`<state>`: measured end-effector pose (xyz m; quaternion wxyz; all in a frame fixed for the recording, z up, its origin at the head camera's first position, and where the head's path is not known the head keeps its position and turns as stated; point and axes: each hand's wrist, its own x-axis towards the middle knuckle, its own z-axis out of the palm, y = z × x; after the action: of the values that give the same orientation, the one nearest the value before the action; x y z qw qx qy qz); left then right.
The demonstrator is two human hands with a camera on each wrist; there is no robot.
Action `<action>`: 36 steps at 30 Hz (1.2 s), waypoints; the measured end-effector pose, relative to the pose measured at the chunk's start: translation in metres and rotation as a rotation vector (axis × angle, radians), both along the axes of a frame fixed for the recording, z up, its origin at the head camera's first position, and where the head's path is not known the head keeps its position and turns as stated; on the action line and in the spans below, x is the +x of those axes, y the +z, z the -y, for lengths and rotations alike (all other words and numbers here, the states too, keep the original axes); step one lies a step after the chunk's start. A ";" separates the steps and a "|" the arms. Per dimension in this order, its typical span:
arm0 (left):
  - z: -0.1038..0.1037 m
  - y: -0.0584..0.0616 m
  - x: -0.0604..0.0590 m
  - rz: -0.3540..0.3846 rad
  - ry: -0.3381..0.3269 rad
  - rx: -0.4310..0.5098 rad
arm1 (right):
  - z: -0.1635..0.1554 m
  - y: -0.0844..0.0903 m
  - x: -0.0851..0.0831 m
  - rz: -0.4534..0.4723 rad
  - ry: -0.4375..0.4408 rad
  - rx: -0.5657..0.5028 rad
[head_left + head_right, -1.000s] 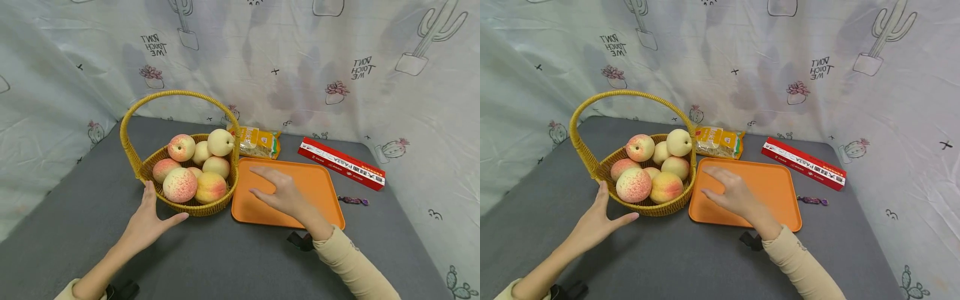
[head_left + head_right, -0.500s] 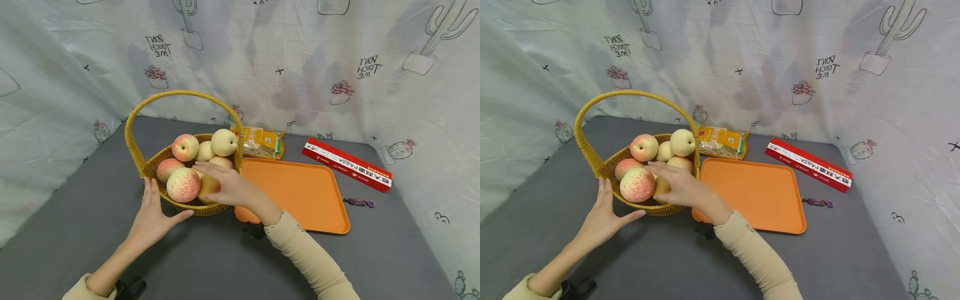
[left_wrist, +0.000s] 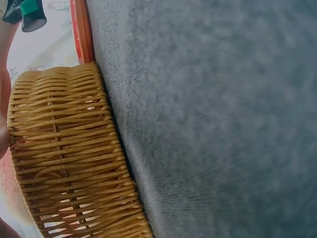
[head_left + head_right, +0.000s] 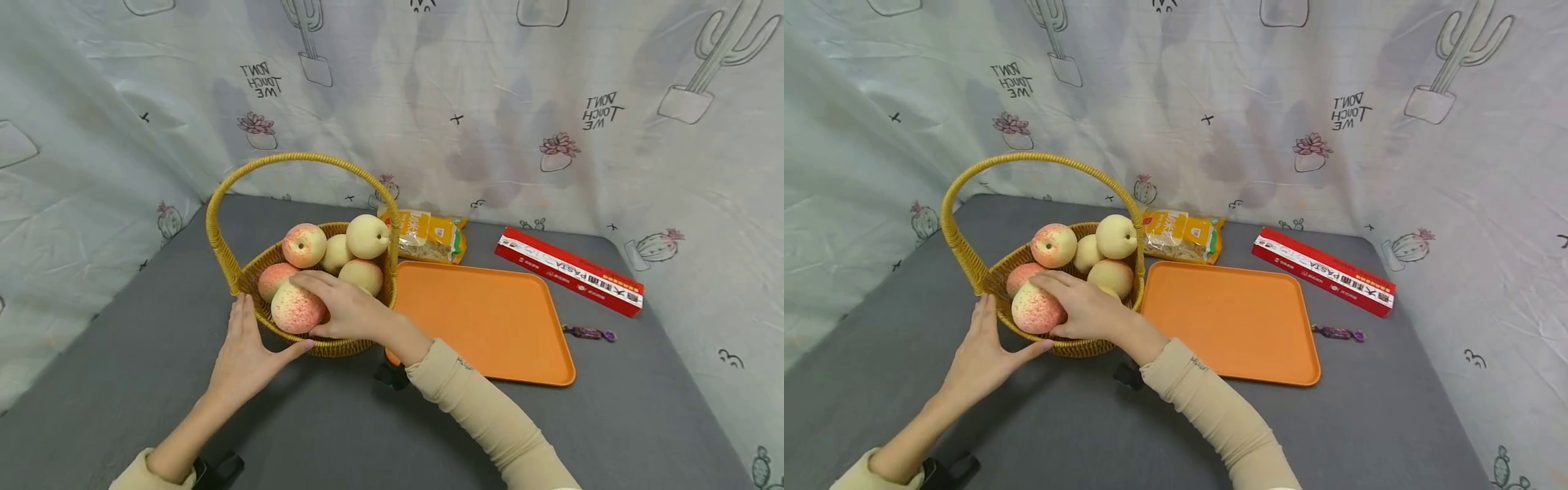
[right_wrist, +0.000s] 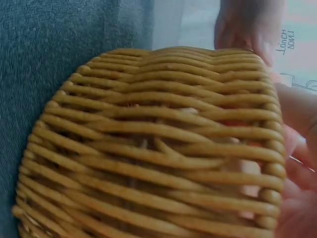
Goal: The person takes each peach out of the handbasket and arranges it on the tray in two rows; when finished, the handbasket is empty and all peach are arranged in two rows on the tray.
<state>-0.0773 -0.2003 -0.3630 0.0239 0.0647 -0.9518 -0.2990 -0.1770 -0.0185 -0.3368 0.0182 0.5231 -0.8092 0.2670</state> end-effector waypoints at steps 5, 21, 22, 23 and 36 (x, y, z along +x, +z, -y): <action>-0.001 0.001 -0.001 -0.035 0.017 -0.054 | 0.001 -0.005 0.000 0.110 -0.074 -0.091; 0.001 0.005 -0.005 0.006 0.011 -0.081 | -0.021 0.004 0.004 0.156 -0.076 -0.521; 0.001 0.006 -0.005 0.007 0.010 -0.084 | -0.023 0.006 0.004 0.155 -0.078 -0.534; 0.001 0.006 -0.006 0.008 0.008 -0.086 | -0.026 0.007 0.004 0.156 -0.077 -0.546; 0.002 0.007 -0.004 0.028 -0.012 -0.101 | -0.067 0.014 0.003 0.198 -0.166 -0.613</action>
<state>-0.0817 -0.2021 -0.3561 0.0122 0.0619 -0.9663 -0.2497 -0.1742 0.0482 -0.3223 0.1179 0.3972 -0.7289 0.5450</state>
